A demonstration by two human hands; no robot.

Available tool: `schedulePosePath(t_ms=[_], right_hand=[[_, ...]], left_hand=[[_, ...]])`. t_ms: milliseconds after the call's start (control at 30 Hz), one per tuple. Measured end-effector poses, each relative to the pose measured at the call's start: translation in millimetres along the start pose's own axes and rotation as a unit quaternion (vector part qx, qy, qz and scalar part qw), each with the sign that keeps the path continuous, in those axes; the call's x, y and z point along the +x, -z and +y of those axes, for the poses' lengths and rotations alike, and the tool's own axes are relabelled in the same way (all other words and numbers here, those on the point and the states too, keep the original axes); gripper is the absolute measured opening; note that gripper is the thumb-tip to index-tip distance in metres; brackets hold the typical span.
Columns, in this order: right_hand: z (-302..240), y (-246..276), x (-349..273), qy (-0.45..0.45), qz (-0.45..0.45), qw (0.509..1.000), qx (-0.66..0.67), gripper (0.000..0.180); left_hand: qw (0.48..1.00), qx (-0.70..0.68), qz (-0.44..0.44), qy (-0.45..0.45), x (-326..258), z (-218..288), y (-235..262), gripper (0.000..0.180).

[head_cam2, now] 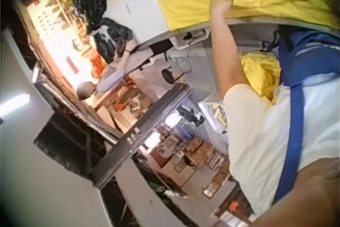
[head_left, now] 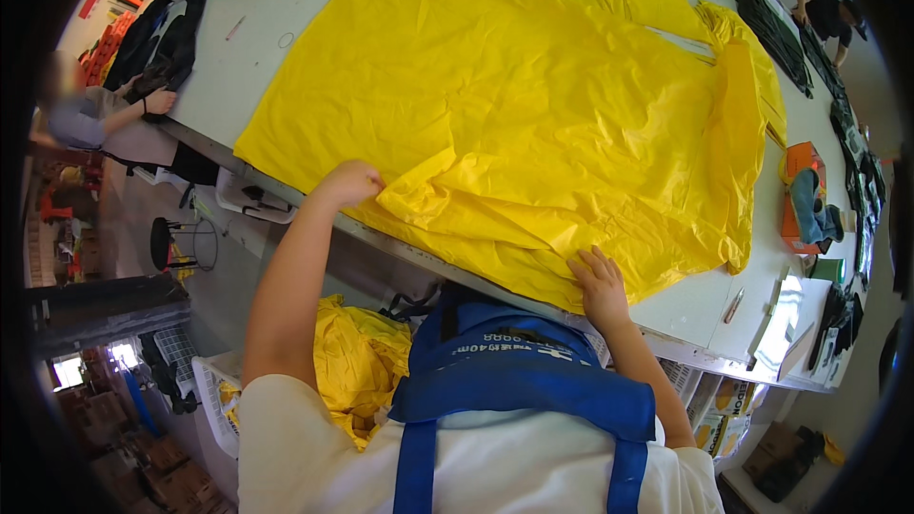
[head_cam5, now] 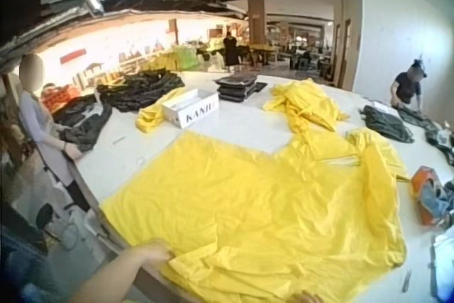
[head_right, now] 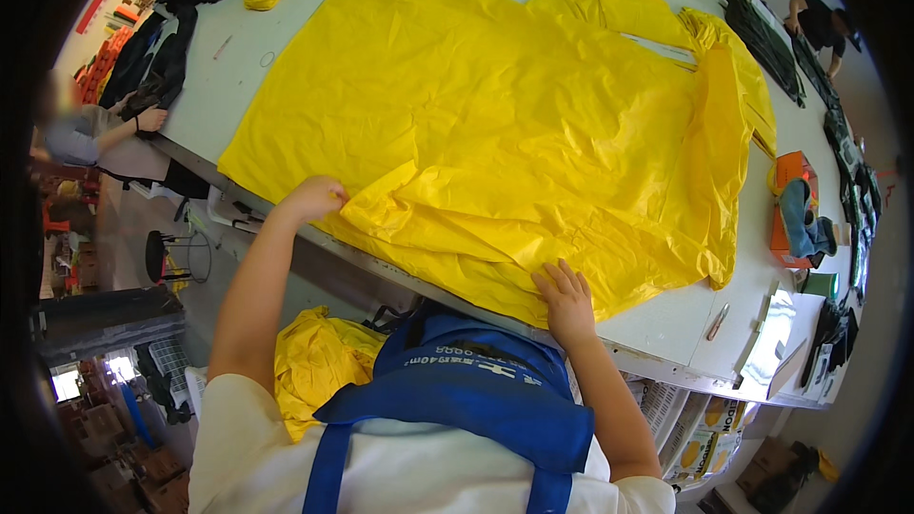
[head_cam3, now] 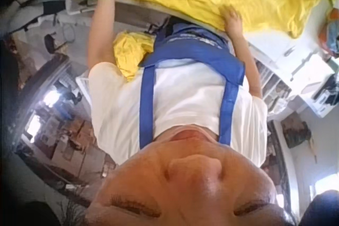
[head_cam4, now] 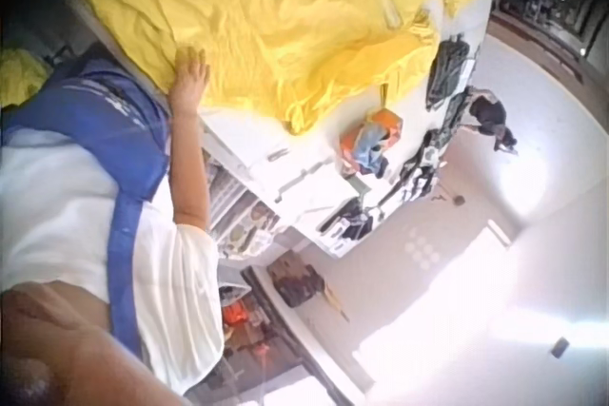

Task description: The person trims loose threads and tags from a yellow raincoat using scissors, then folds the garment into a compact rectangle. The person places the folded raincoat into a yellow plastic bag and sets it aside.

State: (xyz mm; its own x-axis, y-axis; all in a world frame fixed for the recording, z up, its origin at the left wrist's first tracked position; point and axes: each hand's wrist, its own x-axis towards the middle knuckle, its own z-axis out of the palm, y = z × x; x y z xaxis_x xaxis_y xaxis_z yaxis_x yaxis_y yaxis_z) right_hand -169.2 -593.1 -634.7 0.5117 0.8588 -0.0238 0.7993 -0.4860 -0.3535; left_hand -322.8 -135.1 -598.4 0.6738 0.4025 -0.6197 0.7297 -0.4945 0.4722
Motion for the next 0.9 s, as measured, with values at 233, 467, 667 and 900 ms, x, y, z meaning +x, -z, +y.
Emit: schedulePosePath(t_ms=[233,467,667,900], right_hand=[[-1.6,3.6,1.2,0.013,0.043,0.999,0.025,0.037],[-11.9,20.8,-27.6,-0.112,-0.089,0.989,0.043,0.038],[30.3,39.8,-29.9,-0.127,0.058,0.966,0.219,0.037],[216.8,82.1,-42.5,-0.342,0.138,0.906,-0.207,0.041]], left_hand=[[0.949,0.025,-0.033,-0.312,60.7,71.1,-23.4,0.034],[0.952,-0.053,0.242,-0.178,91.9,-7.5,19.5,0.012],[0.885,-0.448,0.113,0.057,20.3,29.2,-7.3,0.035],[0.913,-0.264,0.254,-0.182,-10.6,4.4,-59.3,0.033]])
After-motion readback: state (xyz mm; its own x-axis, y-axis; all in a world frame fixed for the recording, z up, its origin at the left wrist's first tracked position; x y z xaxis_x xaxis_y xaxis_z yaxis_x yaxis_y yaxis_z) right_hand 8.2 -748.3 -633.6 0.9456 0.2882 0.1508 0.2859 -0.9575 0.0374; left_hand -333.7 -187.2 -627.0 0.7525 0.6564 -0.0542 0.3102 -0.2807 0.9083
